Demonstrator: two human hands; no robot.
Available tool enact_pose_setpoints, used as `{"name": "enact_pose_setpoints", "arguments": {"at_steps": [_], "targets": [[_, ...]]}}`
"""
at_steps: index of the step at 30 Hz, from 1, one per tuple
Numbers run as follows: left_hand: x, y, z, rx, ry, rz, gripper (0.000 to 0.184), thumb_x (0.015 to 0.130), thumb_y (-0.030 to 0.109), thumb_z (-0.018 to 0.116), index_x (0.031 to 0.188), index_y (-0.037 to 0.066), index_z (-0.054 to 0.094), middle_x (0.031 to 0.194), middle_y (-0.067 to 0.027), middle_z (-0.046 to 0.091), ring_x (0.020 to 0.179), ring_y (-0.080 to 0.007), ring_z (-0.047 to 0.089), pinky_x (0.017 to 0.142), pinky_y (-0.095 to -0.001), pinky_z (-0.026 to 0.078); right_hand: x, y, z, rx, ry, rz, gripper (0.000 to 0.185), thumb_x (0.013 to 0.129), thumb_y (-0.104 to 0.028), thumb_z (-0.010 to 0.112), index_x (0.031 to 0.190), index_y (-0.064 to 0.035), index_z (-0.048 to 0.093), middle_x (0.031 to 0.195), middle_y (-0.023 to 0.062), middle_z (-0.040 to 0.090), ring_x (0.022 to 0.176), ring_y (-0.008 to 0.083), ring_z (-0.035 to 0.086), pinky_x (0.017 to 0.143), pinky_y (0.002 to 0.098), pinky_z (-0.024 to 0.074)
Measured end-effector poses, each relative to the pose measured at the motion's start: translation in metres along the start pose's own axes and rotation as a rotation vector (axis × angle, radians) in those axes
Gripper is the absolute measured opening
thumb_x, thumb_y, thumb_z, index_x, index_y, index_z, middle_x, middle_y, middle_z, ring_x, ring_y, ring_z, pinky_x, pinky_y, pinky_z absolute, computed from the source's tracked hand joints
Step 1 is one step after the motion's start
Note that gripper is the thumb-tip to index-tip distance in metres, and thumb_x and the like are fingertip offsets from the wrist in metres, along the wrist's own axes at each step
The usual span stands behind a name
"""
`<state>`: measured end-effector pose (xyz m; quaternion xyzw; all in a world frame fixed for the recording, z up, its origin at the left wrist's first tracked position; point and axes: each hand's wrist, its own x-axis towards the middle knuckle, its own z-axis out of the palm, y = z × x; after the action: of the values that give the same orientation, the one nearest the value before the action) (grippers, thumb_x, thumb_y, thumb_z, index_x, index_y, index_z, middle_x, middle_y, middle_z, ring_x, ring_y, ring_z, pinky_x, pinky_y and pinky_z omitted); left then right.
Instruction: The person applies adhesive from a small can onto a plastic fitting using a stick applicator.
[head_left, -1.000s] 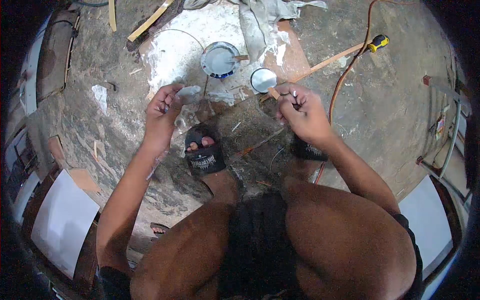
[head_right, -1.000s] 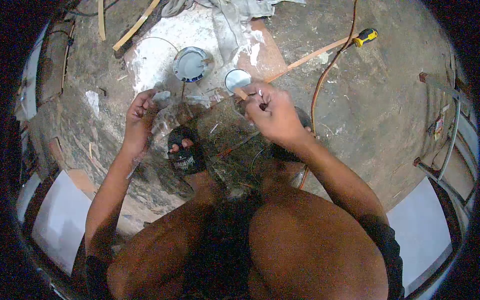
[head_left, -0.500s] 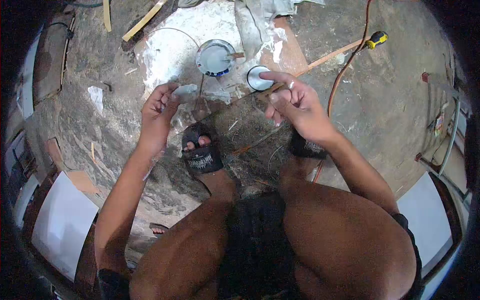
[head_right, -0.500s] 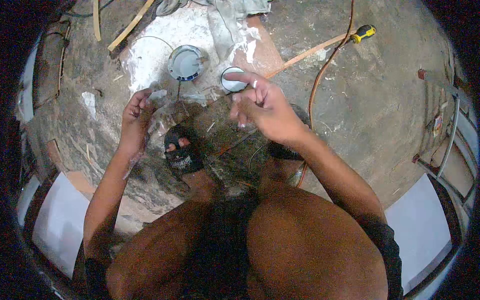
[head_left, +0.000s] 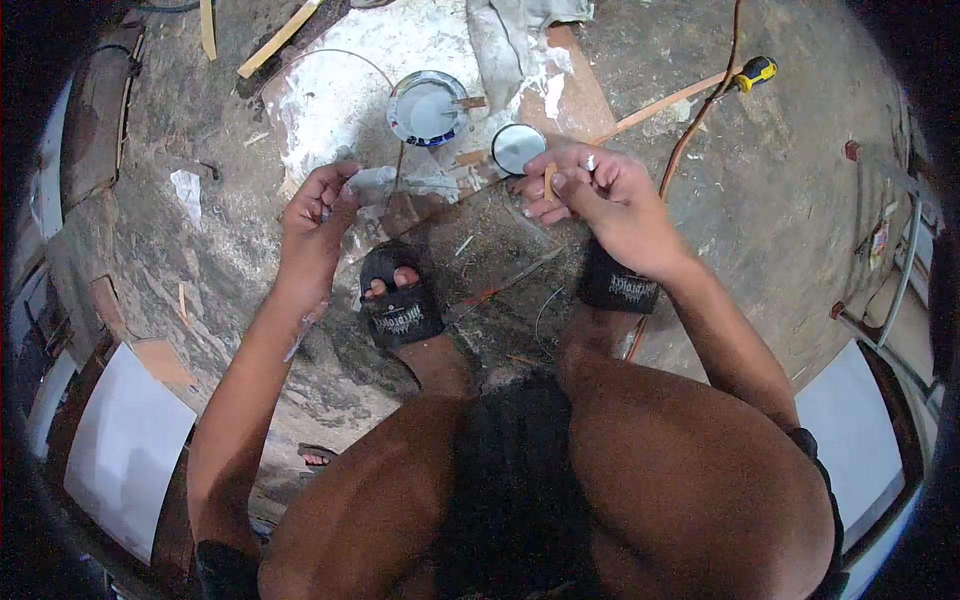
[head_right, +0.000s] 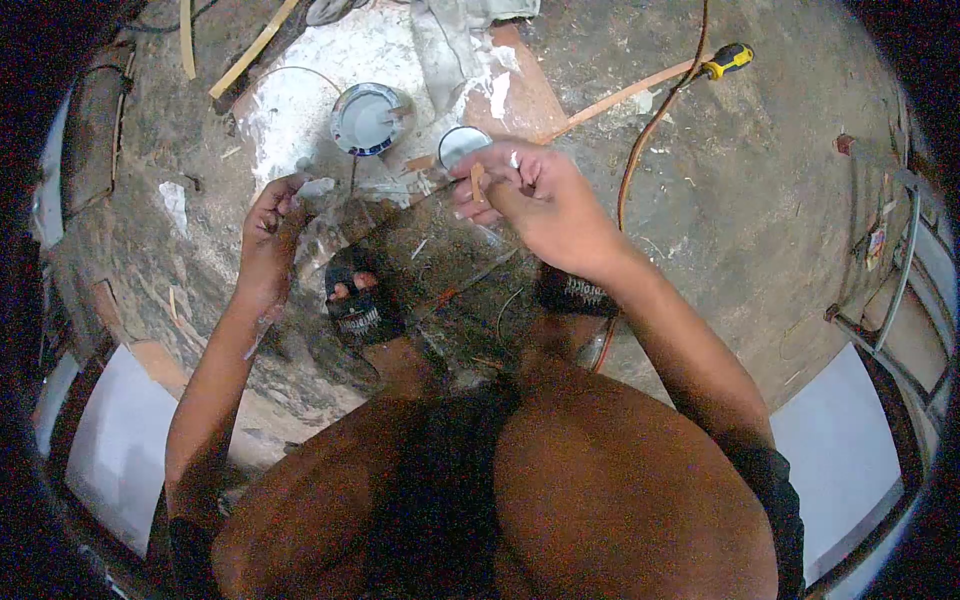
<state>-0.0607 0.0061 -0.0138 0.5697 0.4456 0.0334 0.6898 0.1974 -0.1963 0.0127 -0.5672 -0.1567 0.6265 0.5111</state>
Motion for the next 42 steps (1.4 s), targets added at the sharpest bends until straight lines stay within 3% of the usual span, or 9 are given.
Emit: {"name": "enact_pose_setpoints", "arguments": {"at_steps": [8,11,20,23,26,29,42], "targets": [[0.003,-0.008,-0.005,0.035,-0.007,-0.015,0.031,0.102,0.015,0.054,0.130,0.001,0.053,0.117,-0.0067,0.065,0.105,-0.0156,0.061,0.096,-0.0306,0.047,0.003,0.028,-0.007,-0.100,0.043,0.041,0.019,0.100,-0.006,0.047,0.108,0.0039,0.062,0.090,0.0063,0.067,0.083,0.0133,0.067,0.077,0.0284,0.0559],[0.002,-0.002,0.004,-0.045,0.074,-0.033,0.023,0.097,0.005,0.057,0.120,0.004,0.060,0.092,0.0053,0.052,0.085,-0.0052,0.048,0.076,-0.0202,0.040,0.005,0.033,-0.008,-0.067,0.065,0.020,0.019,0.100,-0.004,0.046,0.108,0.0039,0.062,0.088,0.0064,0.067,0.081,0.0129,0.067,0.076,0.0275,0.0559],[0.001,0.004,0.004,-0.049,0.066,-0.060,0.026,0.096,0.004,0.058,0.122,0.002,0.058,0.099,0.0029,0.058,0.091,-0.0063,0.053,0.084,-0.0216,0.042,0.005,0.033,-0.005,-0.093,0.040,-0.019,0.018,0.097,-0.001,0.047,0.105,0.0031,0.062,0.084,0.0057,0.067,0.077,0.0113,0.066,0.072,0.0251,0.0543],[0.004,-0.001,-0.002,-0.010,-0.001,0.000,0.032,0.102,0.019,0.055,0.130,0.002,0.053,0.110,-0.0034,0.066,0.099,-0.0122,0.061,0.089,-0.0274,0.049,0.004,0.033,-0.005,-0.130,0.027,-0.032,0.018,0.095,0.000,0.047,0.103,0.0024,0.062,0.083,0.0052,0.066,0.074,0.0102,0.064,0.068,0.0248,0.0525],[0.004,0.000,-0.006,0.049,0.002,0.015,0.032,0.103,0.020,0.054,0.130,0.003,0.053,0.111,-0.0038,0.065,0.099,-0.0119,0.061,0.090,-0.0277,0.048,0.004,0.025,-0.003,-0.168,0.031,-0.018,0.017,0.093,0.001,0.047,0.101,0.0020,0.062,0.081,0.0047,0.065,0.071,0.0096,0.063,0.065,0.0248,0.0510],[-0.001,0.018,0.006,0.016,0.076,-0.007,0.025,0.102,0.011,0.053,0.124,0.000,0.056,0.109,-0.0028,0.064,0.099,-0.0100,0.059,0.093,-0.0262,0.046,0.005,0.026,-0.003,-0.161,0.015,-0.050,0.016,0.092,0.001,0.048,0.099,0.0018,0.062,0.080,0.0046,0.065,0.070,0.0097,0.063,0.064,0.0249,0.0508],[0.007,0.012,-0.005,-0.052,0.052,0.033,0.028,0.104,0.020,0.052,0.124,0.002,0.057,0.111,-0.0033,0.064,0.100,-0.0100,0.058,0.093,-0.0271,0.046,0.009,0.026,-0.008,-0.070,-0.022,-0.067,0.011,0.090,0.001,0.051,0.090,0.0007,0.062,0.079,0.0072,0.067,0.064,0.0106,0.063,0.058,0.0253,0.0518]]}}
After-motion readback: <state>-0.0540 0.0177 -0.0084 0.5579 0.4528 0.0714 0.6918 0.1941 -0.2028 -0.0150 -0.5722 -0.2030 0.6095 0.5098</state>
